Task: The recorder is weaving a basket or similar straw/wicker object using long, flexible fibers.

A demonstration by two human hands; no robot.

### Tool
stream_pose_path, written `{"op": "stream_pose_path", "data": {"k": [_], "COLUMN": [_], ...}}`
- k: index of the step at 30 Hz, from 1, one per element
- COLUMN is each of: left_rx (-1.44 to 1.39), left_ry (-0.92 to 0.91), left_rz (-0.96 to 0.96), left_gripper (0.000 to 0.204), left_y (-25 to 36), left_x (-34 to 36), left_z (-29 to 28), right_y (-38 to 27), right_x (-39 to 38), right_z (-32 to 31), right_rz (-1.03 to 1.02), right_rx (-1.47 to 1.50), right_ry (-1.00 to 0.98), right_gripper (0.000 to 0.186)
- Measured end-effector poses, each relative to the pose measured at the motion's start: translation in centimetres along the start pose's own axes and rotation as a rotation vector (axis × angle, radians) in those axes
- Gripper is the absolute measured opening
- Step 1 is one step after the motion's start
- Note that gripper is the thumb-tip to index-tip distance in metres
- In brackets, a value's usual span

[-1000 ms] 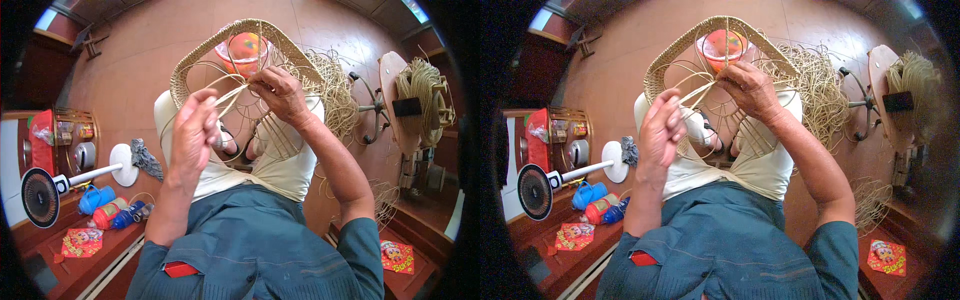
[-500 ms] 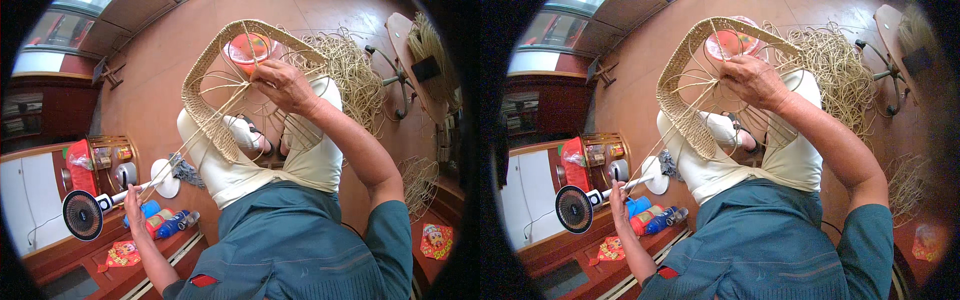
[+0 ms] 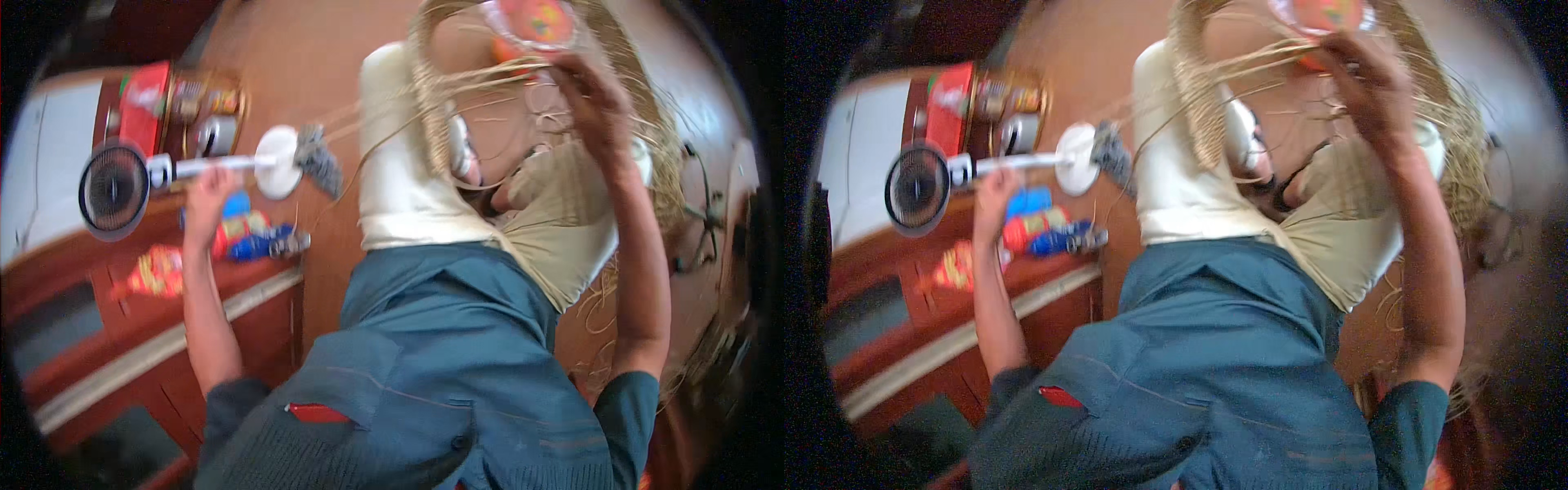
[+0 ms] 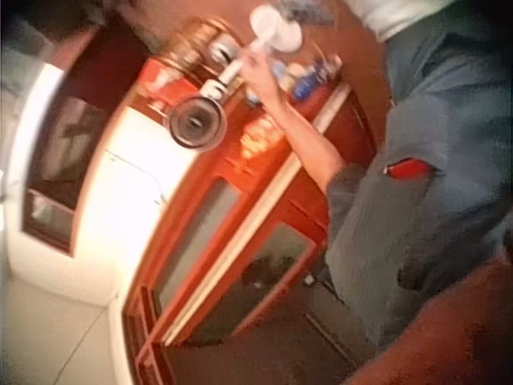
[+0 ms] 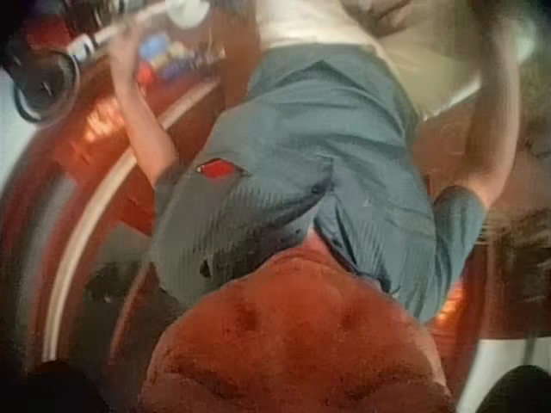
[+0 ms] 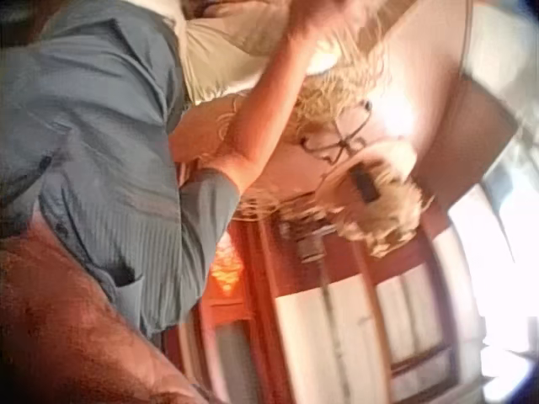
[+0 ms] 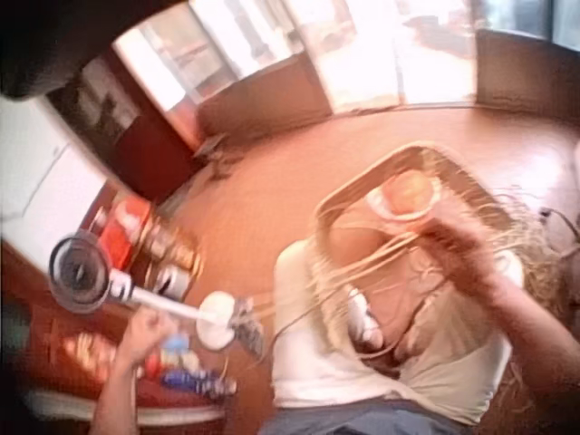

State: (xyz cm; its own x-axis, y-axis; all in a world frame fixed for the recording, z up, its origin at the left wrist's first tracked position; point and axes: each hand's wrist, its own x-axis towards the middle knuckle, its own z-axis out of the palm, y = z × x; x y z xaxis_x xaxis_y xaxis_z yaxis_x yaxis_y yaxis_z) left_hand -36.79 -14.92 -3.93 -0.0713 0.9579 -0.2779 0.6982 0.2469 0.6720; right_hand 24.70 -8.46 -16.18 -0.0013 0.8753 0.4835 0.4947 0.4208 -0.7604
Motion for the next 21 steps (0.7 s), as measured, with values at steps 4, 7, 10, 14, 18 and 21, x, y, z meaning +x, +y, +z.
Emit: {"op": "stream_pose_path", "data": {"k": [4, 7, 10, 14, 18, 21], "left_rx": [-0.893, -1.056, -0.61, -0.145, 0.479, 0.489], "left_ry": [0.078, -0.104, -0.025, 0.016, 0.067, 0.238], "left_rz": [0.243, 0.224, 0.023, -0.158, -0.127, -0.005], "left_gripper": [0.023, 0.03, 0.031, 0.03, 0.023, 0.024], "left_y": [4.0, 5.7, 5.3, 2.0, -5.6, -14.2], "left_x": [-0.7, -1.7, -2.5, -3.2, -3.6, -4.2], "left_z": [0.4, 1.5, 2.3, 1.0, -0.3, -3.5], "right_y": [-0.7, -0.9, -0.3, 0.6, 0.6, 0.0], "right_x": [0.4, 0.6, 0.4, 0.4, 0.5, 0.5], "right_z": [-0.7, -1.2, -1.2, -1.3, -1.2, -1.1], "right_rz": [0.108, 0.166, 0.156, 0.096, 0.125, 0.125], "right_rx": [-0.1, -0.271, -0.122, -0.135, -0.145, -0.109], "right_ry": [-0.063, -0.117, -0.103, -0.123, -0.124, -0.107], "right_gripper": [0.02, 0.02, 0.02, 0.019, 0.018, 0.018]}}
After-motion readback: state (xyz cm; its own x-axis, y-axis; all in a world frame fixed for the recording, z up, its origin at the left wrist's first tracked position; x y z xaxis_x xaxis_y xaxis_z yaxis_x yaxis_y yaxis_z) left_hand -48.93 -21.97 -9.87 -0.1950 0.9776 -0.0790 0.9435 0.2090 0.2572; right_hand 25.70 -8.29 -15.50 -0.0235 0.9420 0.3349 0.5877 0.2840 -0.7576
